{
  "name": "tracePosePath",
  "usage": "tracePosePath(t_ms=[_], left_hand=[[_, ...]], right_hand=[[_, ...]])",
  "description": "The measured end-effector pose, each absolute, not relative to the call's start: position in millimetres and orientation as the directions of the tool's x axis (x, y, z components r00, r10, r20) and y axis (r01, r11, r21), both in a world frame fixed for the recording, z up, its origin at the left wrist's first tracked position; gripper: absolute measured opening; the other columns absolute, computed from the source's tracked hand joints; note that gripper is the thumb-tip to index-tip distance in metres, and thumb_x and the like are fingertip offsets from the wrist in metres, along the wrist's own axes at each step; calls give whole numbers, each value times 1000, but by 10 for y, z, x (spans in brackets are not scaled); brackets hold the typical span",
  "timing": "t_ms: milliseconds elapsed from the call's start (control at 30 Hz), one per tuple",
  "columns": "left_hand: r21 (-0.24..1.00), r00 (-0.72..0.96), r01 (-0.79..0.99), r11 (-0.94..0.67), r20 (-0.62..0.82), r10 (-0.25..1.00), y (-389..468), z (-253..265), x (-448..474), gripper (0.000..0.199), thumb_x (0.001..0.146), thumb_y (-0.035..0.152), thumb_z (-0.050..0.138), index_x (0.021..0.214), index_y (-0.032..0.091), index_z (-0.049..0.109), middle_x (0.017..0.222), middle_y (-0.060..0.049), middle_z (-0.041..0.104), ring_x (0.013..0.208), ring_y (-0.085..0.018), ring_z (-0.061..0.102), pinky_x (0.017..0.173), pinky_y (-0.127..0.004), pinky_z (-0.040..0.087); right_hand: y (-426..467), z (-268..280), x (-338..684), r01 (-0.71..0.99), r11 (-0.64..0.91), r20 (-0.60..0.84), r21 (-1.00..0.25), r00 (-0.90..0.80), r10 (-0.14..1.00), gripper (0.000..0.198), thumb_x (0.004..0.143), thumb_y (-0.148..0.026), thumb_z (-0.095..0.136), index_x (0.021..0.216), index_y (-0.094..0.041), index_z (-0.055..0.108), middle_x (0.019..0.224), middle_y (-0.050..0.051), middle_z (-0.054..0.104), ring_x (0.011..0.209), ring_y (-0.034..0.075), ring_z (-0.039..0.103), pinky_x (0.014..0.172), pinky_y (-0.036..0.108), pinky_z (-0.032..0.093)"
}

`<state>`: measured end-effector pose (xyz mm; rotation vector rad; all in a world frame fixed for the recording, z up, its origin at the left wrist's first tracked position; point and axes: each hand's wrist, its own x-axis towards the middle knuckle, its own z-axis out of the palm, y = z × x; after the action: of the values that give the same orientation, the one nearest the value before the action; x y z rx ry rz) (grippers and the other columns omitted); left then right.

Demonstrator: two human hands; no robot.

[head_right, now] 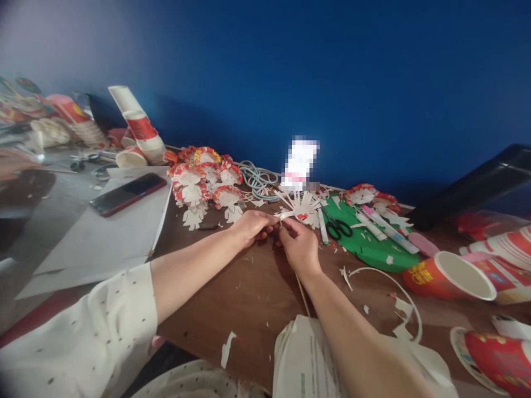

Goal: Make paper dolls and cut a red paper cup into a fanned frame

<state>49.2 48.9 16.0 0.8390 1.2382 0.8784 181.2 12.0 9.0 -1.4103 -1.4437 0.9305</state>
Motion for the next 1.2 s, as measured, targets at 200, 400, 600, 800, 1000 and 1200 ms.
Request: tracePosePath(t_ms=[200, 400, 600, 800, 1000, 1200], left_hand=[[899, 126, -114, 423, -409, 904, 490, 165, 490, 8, 73, 19, 67, 71, 11, 66, 62, -2, 60, 53, -6, 50, 47, -17, 36], [897, 102, -95, 433, -423, 900, 470, 204, 498, 12, 74, 22, 68, 70, 12, 65, 56, 0, 57, 47, -5, 47, 46, -17, 37], [894, 124, -109, 435, -423, 898, 467, 212, 494, 12, 76, 22, 68, 75, 10, 66, 56, 0, 57, 50, -5, 50, 46, -15, 37], [884, 142, -150, 443, -424, 894, 471, 211, 487, 9, 74, 19, 70, 77, 11, 68, 58, 1, 57, 52, -5, 50, 47, -15, 38], [870, 154, -178, 460, -437, 886, 454, 254, 488, 10, 75, 18, 68, 69, 11, 65, 56, 0, 56, 50, -4, 49, 49, -17, 39], [874, 127, -162, 458, -442, 888, 447, 269, 499, 10, 75, 18, 66, 68, 11, 64, 58, 0, 56, 51, -5, 50, 50, -17, 41]], right_hand=[[101, 102, 1789, 355, 69, 96, -932, 58, 994, 37, 76, -40, 60, 102, -16, 70, 78, 4, 70, 55, 15, 61, 51, 25, 46], [89, 103, 1784, 330, 67, 94, -942, 66, 993, 37, 75, -38, 60, 104, -16, 69, 86, 6, 71, 53, 14, 61, 47, 23, 45], [77, 104, 1779, 321, 50, 79, -946, 80, 994, 38, 75, -39, 61, 105, -16, 68, 80, 5, 70, 52, 14, 60, 44, 23, 44], [74, 113, 1770, 334, 54, 88, -941, 85, 992, 39, 75, -40, 60, 105, -17, 68, 83, 5, 71, 52, 14, 60, 47, 24, 46], [58, 130, 1757, 343, 72, 104, -937, 75, 992, 36, 76, -39, 59, 105, -19, 69, 84, 4, 71, 54, 14, 61, 51, 26, 49], [56, 126, 1736, 320, 73, 106, -945, 87, 991, 35, 76, -39, 60, 103, -17, 68, 85, 6, 71, 52, 13, 59, 45, 23, 45]])
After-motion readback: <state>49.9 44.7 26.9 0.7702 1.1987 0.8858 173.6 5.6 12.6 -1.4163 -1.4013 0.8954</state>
